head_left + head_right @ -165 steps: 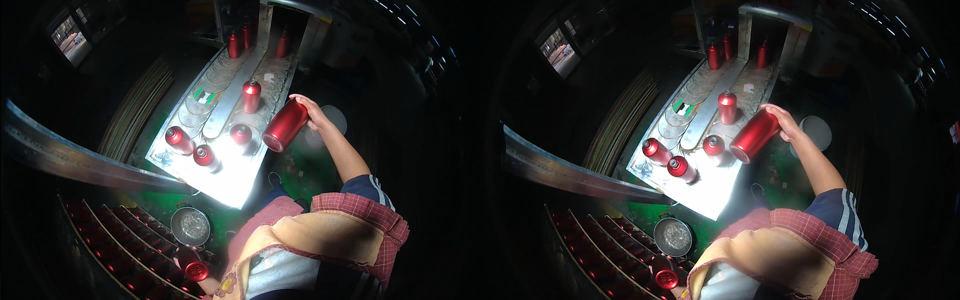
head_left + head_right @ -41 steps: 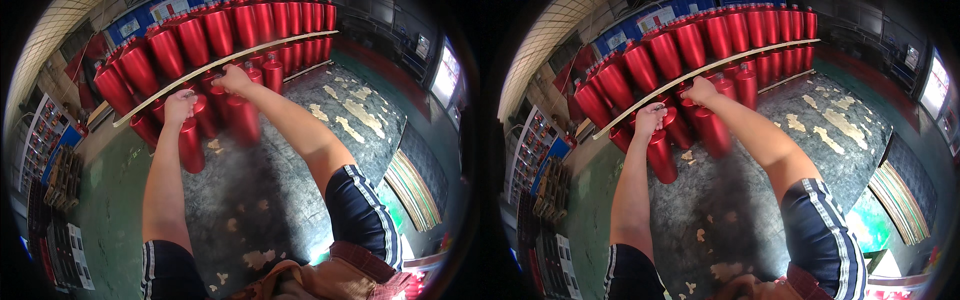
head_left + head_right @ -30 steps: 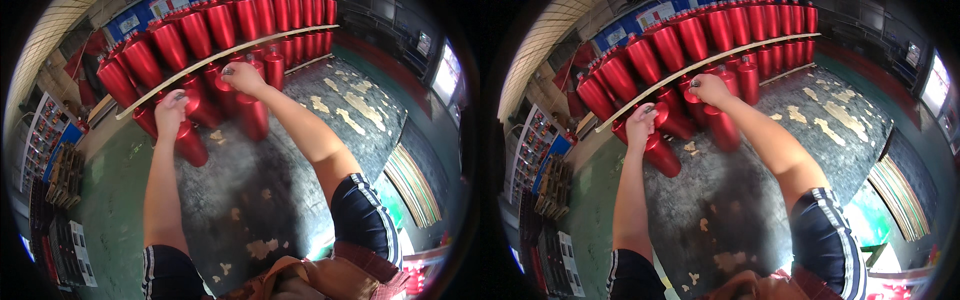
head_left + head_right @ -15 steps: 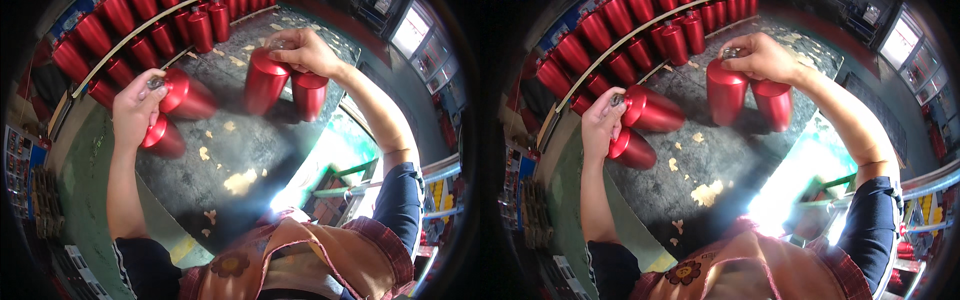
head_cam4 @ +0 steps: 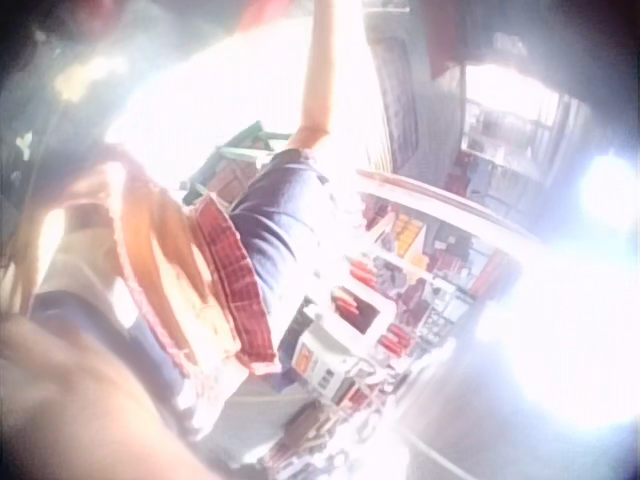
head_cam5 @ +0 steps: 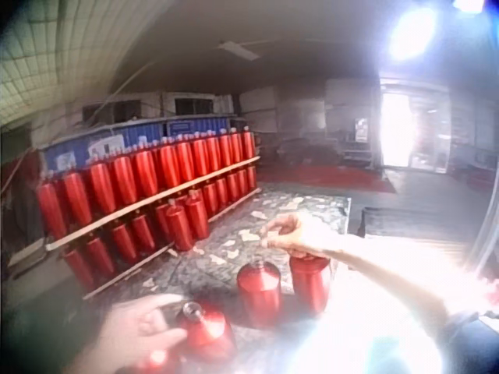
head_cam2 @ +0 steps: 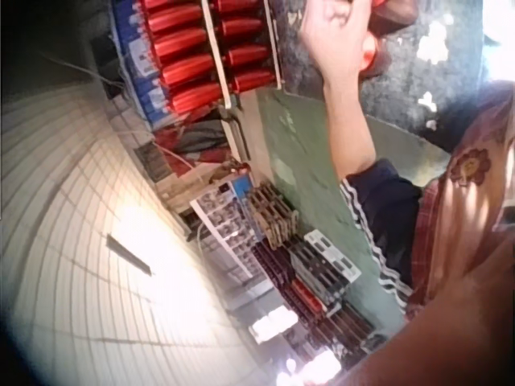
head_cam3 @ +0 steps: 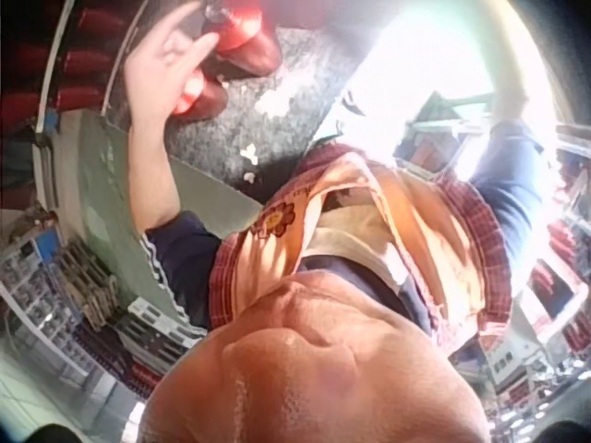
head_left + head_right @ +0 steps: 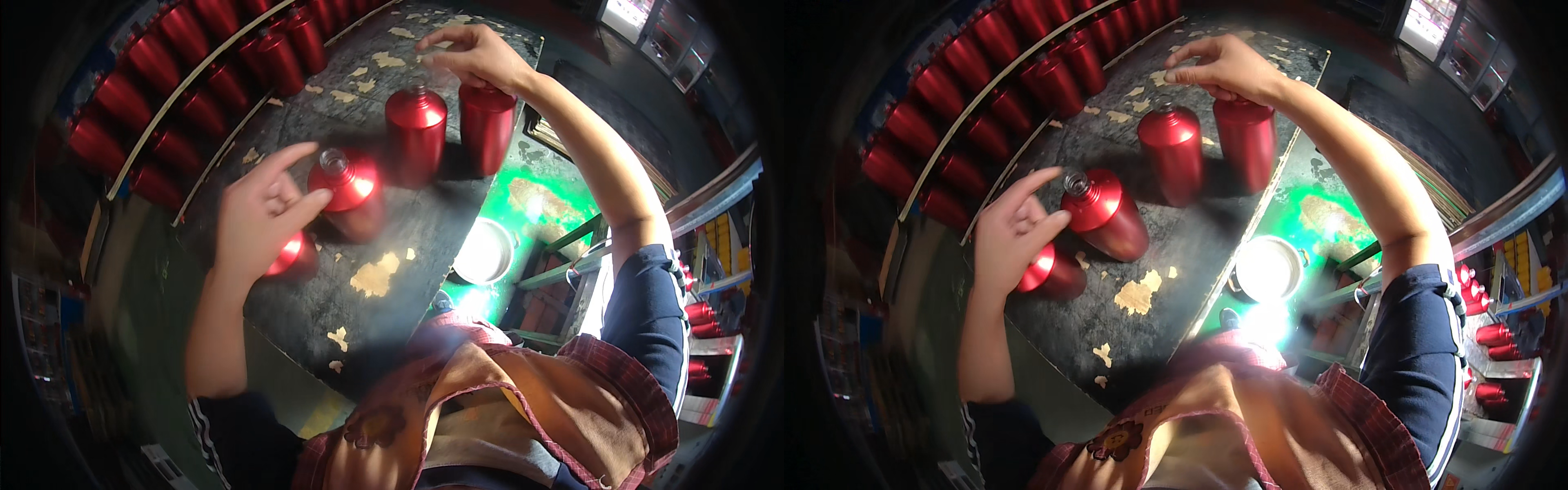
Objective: The person repeatedly picks up red cylindrical cans from a curved rack and places them onto a metal tray. The person handles the cans one at a time, moving them between the rack and the tray throughout the clip.
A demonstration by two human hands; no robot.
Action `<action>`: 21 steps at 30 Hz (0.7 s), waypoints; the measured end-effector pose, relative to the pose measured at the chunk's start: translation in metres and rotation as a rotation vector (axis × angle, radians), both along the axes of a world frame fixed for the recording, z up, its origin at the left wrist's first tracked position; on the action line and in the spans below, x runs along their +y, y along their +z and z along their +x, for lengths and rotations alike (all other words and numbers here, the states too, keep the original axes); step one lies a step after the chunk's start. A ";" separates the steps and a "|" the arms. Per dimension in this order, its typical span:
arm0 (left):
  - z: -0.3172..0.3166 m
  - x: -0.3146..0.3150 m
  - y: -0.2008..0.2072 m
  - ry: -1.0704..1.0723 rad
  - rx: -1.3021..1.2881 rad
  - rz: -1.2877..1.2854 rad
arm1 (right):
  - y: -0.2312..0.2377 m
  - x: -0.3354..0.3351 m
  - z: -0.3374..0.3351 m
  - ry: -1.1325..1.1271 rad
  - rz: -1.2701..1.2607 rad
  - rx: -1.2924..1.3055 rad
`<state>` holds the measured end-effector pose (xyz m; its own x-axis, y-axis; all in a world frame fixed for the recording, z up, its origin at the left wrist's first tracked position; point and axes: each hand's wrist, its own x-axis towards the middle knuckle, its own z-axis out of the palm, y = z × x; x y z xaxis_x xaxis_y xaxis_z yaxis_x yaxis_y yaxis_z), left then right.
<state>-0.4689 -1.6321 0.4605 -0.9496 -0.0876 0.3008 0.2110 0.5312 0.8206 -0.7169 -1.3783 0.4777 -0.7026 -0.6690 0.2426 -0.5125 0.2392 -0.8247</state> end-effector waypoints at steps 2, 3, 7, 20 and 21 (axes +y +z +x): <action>0.010 -0.007 0.001 0.152 -0.038 0.151 | -0.005 -0.001 -0.018 -0.026 -0.117 0.021; 0.011 -0.010 -0.001 0.100 0.027 0.213 | -0.010 -0.005 -0.029 -0.054 -0.158 0.054; 0.018 -0.024 -0.009 0.120 0.095 0.261 | -0.031 -0.009 -0.062 -0.096 -0.221 0.256; 0.061 -0.040 -0.069 0.234 0.267 -0.553 | -0.079 0.038 -0.029 -0.272 0.300 0.806; 0.059 -0.041 -0.071 0.223 0.260 -0.530 | -0.077 0.034 -0.027 -0.279 0.326 0.762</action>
<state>-0.4098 -1.6733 0.3896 -0.8157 -0.0500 0.5763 0.2059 0.9059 0.3700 -0.7441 -1.3439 0.4006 -0.5753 -0.6147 0.5396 -0.7840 0.6026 -0.1495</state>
